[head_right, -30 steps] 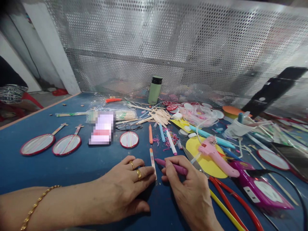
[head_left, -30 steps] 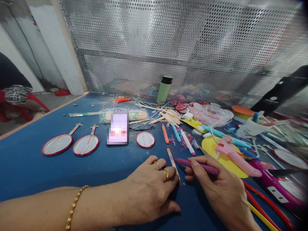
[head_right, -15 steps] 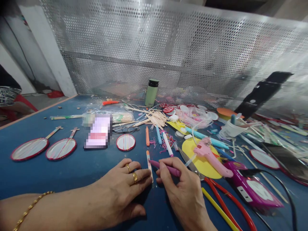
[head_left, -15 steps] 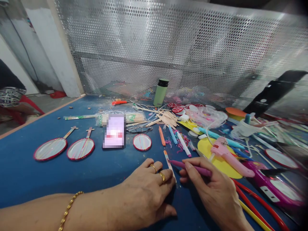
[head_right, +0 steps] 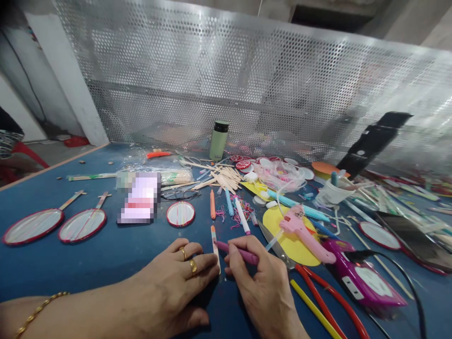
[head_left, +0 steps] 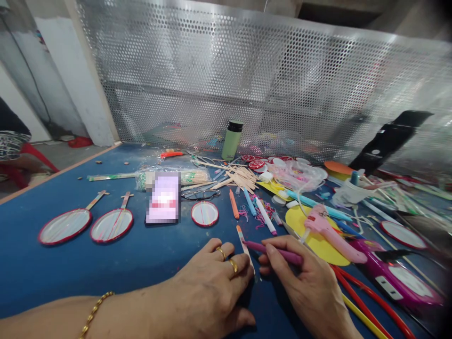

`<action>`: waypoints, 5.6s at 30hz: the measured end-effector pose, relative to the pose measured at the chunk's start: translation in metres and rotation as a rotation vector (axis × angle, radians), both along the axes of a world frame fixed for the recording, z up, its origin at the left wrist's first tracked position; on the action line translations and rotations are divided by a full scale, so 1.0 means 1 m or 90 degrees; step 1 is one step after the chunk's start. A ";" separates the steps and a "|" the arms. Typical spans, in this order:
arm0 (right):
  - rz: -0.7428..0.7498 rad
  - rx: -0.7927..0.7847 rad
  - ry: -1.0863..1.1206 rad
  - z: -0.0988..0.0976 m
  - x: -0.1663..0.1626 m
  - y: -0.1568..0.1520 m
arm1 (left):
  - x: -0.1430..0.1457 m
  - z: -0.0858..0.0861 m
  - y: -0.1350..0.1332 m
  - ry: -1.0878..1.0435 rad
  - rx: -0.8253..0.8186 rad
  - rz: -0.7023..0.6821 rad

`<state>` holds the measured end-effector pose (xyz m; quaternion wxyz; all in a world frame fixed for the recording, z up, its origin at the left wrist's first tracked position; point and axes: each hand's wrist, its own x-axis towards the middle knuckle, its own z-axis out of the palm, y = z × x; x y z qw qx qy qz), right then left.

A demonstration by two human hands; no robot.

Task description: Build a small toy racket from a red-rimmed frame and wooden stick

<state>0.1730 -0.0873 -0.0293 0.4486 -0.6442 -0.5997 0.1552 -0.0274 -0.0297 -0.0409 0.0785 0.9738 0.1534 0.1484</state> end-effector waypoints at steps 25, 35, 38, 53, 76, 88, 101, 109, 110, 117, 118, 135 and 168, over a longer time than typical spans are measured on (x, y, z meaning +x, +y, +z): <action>-0.016 0.006 -0.018 0.010 -0.007 0.012 | -0.002 0.006 0.000 -0.008 0.033 -0.010; -0.044 0.078 -0.064 0.011 0.001 0.002 | -0.002 0.002 -0.002 -0.014 0.017 -0.005; -0.046 0.138 -0.217 0.020 0.019 0.005 | -0.001 -0.001 -0.001 -0.012 0.019 0.000; 0.065 0.047 -0.799 0.017 0.076 0.066 | 0.004 -0.007 0.006 0.001 0.067 -0.011; 0.273 0.158 -0.924 0.045 0.044 0.130 | -0.002 0.007 -0.001 0.000 0.008 -0.003; -0.043 0.126 -0.134 0.042 0.006 0.010 | -0.002 0.004 -0.001 -0.009 0.059 0.001; -0.046 -0.004 0.003 0.007 -0.004 0.010 | -0.002 0.001 -0.001 -0.042 0.079 -0.003; -0.026 -0.004 -0.002 0.006 -0.010 0.015 | -0.002 0.001 0.000 -0.041 0.082 -0.005; -0.024 -0.007 -0.005 0.005 -0.010 0.016 | -0.002 0.001 0.000 -0.040 0.081 -0.005; -0.029 -0.023 -0.032 0.002 -0.006 0.015 | -0.002 0.001 -0.002 -0.046 0.075 -0.008; -0.029 -0.018 -0.034 0.002 -0.007 0.015 | -0.002 0.001 -0.002 -0.044 0.073 -0.007; -0.024 -0.002 -0.057 0.003 -0.007 0.013 | -0.002 0.003 -0.001 -0.030 0.057 -0.009; -0.025 -0.003 -0.046 0.001 -0.007 0.008 | -0.003 0.005 -0.001 -0.015 0.024 -0.011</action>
